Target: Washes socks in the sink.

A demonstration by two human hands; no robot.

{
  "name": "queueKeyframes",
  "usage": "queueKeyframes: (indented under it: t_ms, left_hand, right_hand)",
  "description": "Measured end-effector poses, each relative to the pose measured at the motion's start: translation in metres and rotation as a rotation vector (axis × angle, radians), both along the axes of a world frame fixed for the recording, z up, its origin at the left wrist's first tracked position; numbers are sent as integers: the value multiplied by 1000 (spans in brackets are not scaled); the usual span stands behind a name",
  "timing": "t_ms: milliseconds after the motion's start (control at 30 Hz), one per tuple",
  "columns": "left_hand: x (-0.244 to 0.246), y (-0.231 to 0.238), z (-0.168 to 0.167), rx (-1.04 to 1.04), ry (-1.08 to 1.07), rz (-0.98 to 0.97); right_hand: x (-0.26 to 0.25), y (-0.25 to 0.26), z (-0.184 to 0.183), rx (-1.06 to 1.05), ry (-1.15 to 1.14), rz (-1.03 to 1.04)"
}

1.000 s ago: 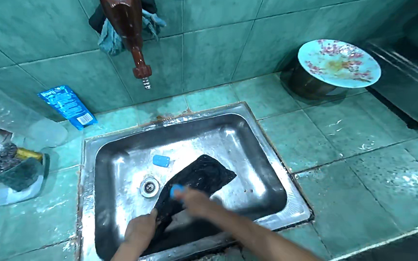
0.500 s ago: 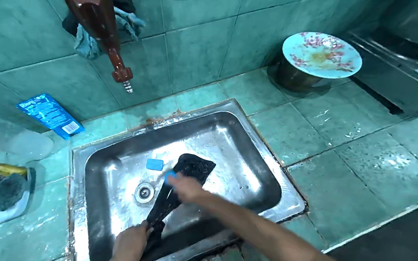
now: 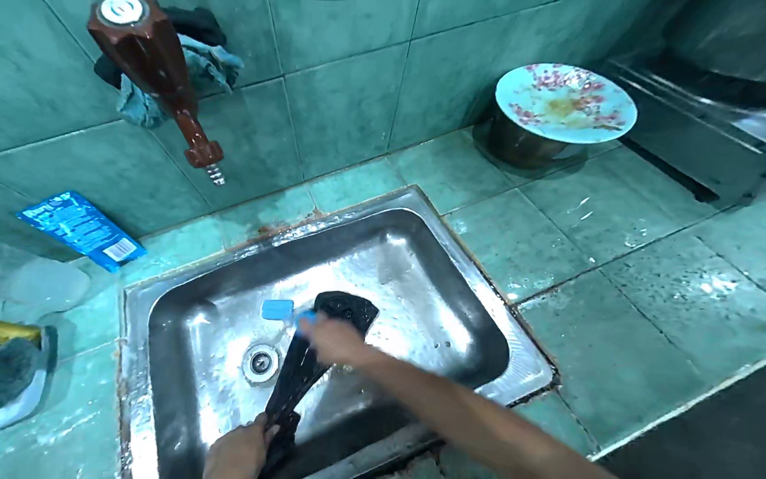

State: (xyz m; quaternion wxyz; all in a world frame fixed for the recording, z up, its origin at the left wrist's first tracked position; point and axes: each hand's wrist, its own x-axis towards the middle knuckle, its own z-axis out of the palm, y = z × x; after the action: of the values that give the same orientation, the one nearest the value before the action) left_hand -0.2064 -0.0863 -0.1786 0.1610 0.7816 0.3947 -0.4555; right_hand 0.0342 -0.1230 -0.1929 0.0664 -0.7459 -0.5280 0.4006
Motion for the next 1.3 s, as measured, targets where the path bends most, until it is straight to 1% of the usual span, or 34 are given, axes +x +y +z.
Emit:
queueKeyframes:
  t_ms: [67,133,167,200,267,333,367,400,433,467,533,567,600,633,733,800,833,867,900,967,1000,1033,1067,1100,1133,1167,1200,1267,1300]
  left_hand:
    - [-3,1,0,-7,21,6]
    - [-6,3,-4,-28,-6,67]
    - [-9,6,-7,-49,-77,135]
    - [-13,8,-11,-78,-211,238]
    - [-12,8,-12,-170,-627,512]
    - [6,-1,8,-339,-1035,777]
    - [18,-5,23,-441,-1187,855]
    - [29,-6,39,-531,-1284,877]
    - [36,-6,54,-571,-1360,855]
    - [41,-4,62,-522,-1434,796]
    - [46,7,59,-220,-1556,616]
    - [48,14,51,-100,-1572,549]
    - [50,19,44,-53,-1536,491]
    - [54,21,40,-75,-1468,447]
    - [75,6,35,-214,-1251,359]
    - [91,3,17,-315,-1180,269]
    - [95,4,3,-353,-1182,232]
    - [95,5,-10,-389,-1175,227]
    - [91,5,-20,-432,-1157,266]
    - [71,7,-24,-551,-1073,446]
    - [58,9,-22,-611,-1032,539]
    - [44,11,-20,-642,-972,605]
    - [30,13,-17,-629,-898,645]
    - [19,15,-16,-584,-817,662]
    - [10,17,-17,-525,-734,661]
    - [4,17,-19,-464,-657,646]
    - [0,16,-19,-413,-592,629]
    - [-2,11,-18,-344,-530,595]
    - [-1,8,-16,-317,-511,573]
  right_hand:
    - [69,6,1,13,-142,-167]
    - [124,5,8,34,-209,-310]
    - [140,2,12,65,-216,-367]
    - [147,0,17,106,-215,-404]
    - [132,-9,29,226,-149,-398]
    - [84,-24,35,345,34,-305]
    - [55,-32,37,380,149,-267]
    - [30,-38,40,379,253,-239]
    - [12,-43,47,358,337,-219]
    - [0,-47,56,345,386,-213]
    - [-9,-55,81,371,416,-228]
    - [-9,-60,96,403,433,-235]
    - [-9,-66,111,443,460,-230]
    - [-6,-71,127,488,491,-218]
    - [9,-86,172,642,590,-199]
    - [30,-93,198,787,609,-191]
    - [46,-97,209,831,593,-182]
    - [63,-100,217,837,530,-189]
    - [83,-99,219,820,413,-208]
    - [126,-93,203,731,104,-235]
    - [146,-88,189,640,-49,-232]
    - [159,-81,174,504,-161,-230]
    - [164,-72,159,344,-263,-232]
    - [158,-60,144,201,-343,-230]
    - [144,-46,131,118,-379,-226]
    - [122,-29,119,99,-374,-199]
    - [97,-10,108,128,-318,-155]
    - [42,26,87,239,-134,-62]
    - [17,39,85,243,-14,-54]
